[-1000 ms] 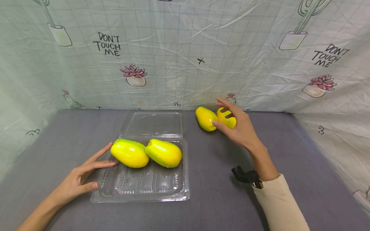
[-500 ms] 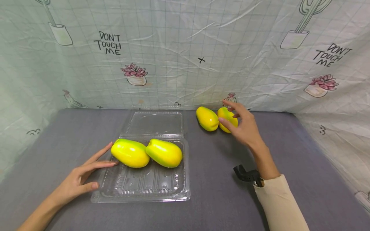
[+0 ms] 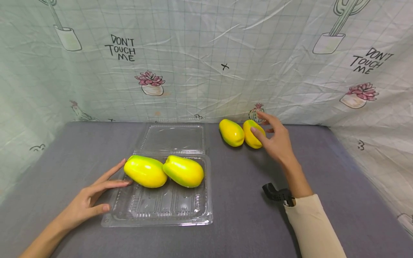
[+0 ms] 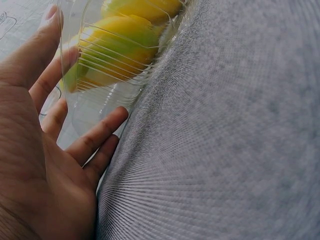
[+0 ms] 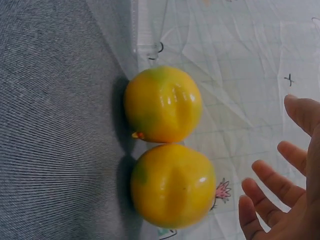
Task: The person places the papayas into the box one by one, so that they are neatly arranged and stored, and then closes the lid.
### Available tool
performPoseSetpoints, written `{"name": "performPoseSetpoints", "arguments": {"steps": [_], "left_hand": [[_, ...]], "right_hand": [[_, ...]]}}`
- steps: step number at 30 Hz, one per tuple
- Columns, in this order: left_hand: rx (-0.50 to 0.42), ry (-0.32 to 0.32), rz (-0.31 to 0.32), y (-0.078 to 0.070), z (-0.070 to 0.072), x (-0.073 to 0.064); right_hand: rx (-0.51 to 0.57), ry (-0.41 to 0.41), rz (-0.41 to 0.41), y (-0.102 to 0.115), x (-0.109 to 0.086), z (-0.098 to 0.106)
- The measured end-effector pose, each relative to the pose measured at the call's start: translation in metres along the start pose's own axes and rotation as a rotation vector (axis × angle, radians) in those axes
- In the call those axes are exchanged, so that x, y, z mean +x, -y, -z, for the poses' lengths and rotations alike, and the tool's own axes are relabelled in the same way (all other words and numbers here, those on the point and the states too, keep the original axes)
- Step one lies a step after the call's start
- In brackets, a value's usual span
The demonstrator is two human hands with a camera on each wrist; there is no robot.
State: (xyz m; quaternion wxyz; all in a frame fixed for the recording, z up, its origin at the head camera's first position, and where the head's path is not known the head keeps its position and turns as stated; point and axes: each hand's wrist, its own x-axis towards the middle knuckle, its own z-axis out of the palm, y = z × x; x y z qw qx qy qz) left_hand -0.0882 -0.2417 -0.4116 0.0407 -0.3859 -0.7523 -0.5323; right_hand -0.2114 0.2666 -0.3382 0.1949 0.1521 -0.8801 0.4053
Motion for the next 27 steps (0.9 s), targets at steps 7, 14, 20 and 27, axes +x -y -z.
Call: {"name": "performPoseSetpoints", "arguments": {"steps": [7,14,20,27], "left_hand": [[0.005,-0.001,0.000,-0.001,0.000,0.000],[0.004,0.002,0.002,-0.002,0.000,0.001],[0.001,-0.001,0.003,-0.001,0.000,0.001],[-0.001,0.002,0.014,-0.002,0.001,0.002]], "right_hand": [[0.014,0.003,-0.059,-0.005,0.000,-0.003],[0.015,0.002,-0.123,-0.014,-0.002,-0.007],[-0.012,0.001,-0.135,-0.024,-0.003,-0.013],[-0.043,-0.004,-0.126,-0.030,-0.003,-0.022]]}}
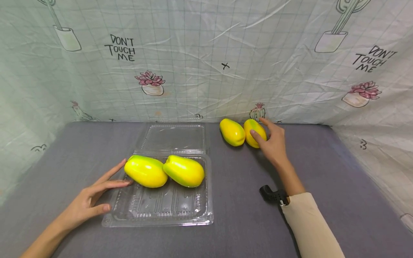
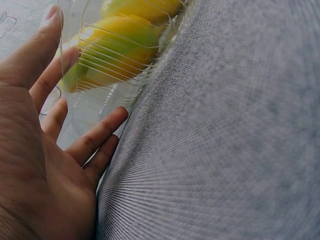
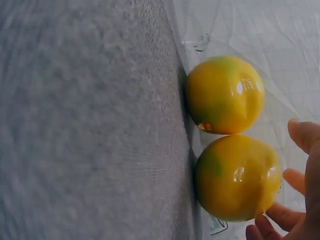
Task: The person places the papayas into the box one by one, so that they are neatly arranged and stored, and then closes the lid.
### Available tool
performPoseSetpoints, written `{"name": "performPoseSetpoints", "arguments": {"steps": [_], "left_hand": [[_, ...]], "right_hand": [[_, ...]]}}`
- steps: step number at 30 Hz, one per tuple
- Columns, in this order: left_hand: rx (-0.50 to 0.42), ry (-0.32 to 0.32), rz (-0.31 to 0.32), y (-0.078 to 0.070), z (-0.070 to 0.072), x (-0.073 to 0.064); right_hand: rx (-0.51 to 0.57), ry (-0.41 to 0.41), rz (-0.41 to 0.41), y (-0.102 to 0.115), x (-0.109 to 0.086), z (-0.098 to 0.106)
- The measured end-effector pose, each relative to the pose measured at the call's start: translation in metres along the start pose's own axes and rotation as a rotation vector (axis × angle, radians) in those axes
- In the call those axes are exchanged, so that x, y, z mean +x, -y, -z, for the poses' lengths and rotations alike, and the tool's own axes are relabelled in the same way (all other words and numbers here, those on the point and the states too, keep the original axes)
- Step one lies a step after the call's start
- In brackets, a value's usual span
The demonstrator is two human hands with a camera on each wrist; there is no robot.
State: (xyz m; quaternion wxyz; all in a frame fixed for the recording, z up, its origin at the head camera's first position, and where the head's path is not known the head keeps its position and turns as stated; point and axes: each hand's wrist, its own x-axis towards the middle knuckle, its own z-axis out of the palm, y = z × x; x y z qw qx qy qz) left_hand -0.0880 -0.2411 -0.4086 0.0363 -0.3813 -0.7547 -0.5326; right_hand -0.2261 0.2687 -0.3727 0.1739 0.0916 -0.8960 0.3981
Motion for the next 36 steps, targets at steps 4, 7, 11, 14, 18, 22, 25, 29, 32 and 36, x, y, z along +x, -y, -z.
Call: {"name": "performPoseSetpoints", "arguments": {"steps": [4,7,11,14,18,22,25,29,32,36], "left_hand": [[-0.006,0.002,0.000,-0.001,0.000,0.000],[-0.007,0.000,0.000,-0.001,0.000,0.001],[-0.009,-0.001,-0.002,-0.001,0.000,0.001],[-0.011,-0.001,-0.006,-0.001,0.000,0.001],[-0.007,0.000,-0.002,-0.001,0.000,0.001],[-0.004,0.002,0.006,-0.001,0.000,0.001],[-0.008,0.003,0.002,-0.001,0.000,0.001],[-0.010,0.003,-0.005,0.000,0.000,0.001],[-0.012,0.003,-0.011,0.001,0.000,0.001],[-0.017,0.003,-0.022,0.001,0.000,0.001]], "right_hand": [[-0.007,0.002,-0.023,0.000,-0.002,-0.002],[-0.008,0.002,-0.036,0.000,-0.002,-0.003],[-0.007,0.008,-0.043,-0.001,-0.001,-0.005],[-0.004,0.013,-0.051,-0.002,-0.001,-0.006],[-0.008,0.036,-0.063,-0.002,-0.001,-0.004],[-0.025,0.092,-0.081,0.001,-0.001,0.001],[-0.034,0.133,-0.104,0.002,0.000,0.005],[-0.038,0.173,-0.123,0.003,0.000,0.009],[-0.038,0.201,-0.127,0.004,0.001,0.011],[-0.033,0.236,-0.138,0.006,0.002,0.014]]}}
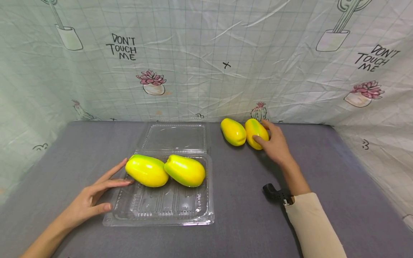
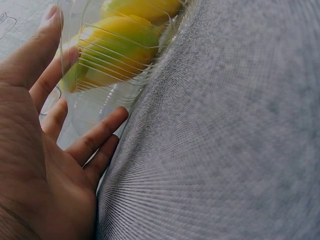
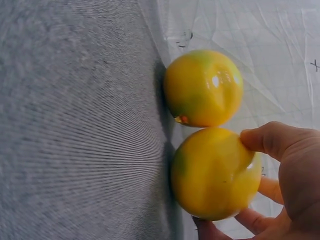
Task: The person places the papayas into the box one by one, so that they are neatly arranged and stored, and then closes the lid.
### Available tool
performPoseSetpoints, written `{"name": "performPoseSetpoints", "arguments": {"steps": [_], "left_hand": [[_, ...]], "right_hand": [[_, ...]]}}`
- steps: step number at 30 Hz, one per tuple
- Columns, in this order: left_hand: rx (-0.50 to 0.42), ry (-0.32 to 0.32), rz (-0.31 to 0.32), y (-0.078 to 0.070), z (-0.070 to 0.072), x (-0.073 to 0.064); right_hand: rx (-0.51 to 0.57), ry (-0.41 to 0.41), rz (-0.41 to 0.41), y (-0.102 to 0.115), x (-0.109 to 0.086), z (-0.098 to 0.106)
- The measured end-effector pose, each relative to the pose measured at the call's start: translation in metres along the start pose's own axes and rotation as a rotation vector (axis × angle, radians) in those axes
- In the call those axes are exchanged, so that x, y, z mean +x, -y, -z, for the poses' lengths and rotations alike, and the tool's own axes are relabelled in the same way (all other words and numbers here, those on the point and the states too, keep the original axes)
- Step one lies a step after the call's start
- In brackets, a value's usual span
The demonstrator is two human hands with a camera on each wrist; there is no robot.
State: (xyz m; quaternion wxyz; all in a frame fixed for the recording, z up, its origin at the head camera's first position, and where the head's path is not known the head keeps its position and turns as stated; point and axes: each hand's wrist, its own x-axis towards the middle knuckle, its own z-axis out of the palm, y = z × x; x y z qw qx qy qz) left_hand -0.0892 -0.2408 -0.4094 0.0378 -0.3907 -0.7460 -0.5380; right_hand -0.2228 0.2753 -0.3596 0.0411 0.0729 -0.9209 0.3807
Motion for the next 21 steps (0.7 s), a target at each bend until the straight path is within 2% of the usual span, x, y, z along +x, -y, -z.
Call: {"name": "performPoseSetpoints", "arguments": {"steps": [7,14,21], "left_hand": [[0.019,-0.003,0.013,0.000,0.000,-0.001],[0.015,-0.003,-0.002,0.001,-0.001,-0.001],[0.012,-0.003,-0.008,0.000,-0.001,-0.001]], "right_hand": [[-0.010,0.052,-0.018,0.002,0.000,0.007],[-0.024,0.095,-0.017,0.003,-0.001,0.013],[-0.045,0.105,-0.022,0.001,-0.002,0.017]]}}
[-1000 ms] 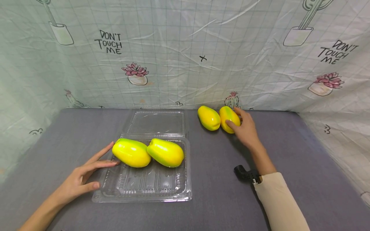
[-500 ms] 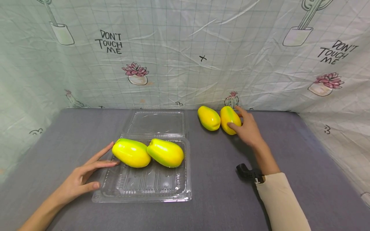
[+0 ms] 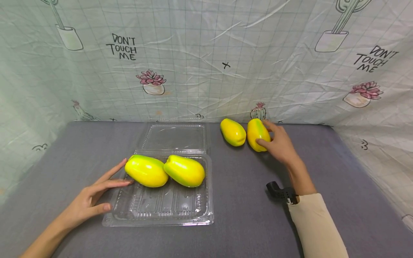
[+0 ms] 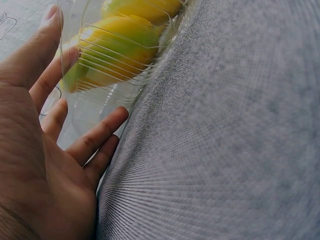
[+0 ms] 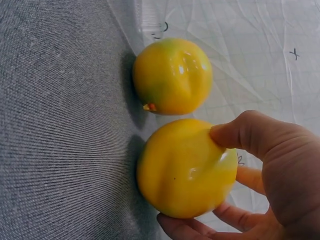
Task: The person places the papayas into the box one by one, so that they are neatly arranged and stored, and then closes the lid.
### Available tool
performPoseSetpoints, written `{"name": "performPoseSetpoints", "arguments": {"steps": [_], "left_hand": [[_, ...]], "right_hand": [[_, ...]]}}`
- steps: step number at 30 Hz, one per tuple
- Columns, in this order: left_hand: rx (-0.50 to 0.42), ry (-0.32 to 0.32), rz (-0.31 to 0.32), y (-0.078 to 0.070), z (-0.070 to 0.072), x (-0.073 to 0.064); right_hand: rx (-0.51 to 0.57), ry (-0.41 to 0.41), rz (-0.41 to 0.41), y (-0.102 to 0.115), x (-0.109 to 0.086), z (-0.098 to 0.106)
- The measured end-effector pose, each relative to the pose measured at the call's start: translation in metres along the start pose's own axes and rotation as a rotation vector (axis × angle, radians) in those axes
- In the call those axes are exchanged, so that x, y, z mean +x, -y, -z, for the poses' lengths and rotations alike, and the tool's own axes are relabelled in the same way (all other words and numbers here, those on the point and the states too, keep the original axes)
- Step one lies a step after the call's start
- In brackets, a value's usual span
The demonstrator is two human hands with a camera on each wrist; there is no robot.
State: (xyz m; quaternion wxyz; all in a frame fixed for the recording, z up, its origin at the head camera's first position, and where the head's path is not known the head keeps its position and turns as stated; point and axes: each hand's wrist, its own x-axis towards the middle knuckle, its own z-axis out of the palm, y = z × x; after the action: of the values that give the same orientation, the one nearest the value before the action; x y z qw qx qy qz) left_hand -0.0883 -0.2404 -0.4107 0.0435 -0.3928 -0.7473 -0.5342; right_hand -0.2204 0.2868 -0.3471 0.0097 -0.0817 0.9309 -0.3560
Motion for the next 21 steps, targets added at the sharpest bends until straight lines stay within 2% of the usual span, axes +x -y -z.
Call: {"name": "performPoseSetpoints", "arguments": {"steps": [12,21], "left_hand": [[0.009,0.001,0.015,-0.0013,0.0004,-0.0001],[0.002,0.000,0.019,-0.0008,0.0004,-0.0003]], "right_hand": [[0.037,0.019,0.016,-0.0033,0.0008,0.0025],[0.023,0.005,0.037,-0.0007,0.0003,0.0011]]}}
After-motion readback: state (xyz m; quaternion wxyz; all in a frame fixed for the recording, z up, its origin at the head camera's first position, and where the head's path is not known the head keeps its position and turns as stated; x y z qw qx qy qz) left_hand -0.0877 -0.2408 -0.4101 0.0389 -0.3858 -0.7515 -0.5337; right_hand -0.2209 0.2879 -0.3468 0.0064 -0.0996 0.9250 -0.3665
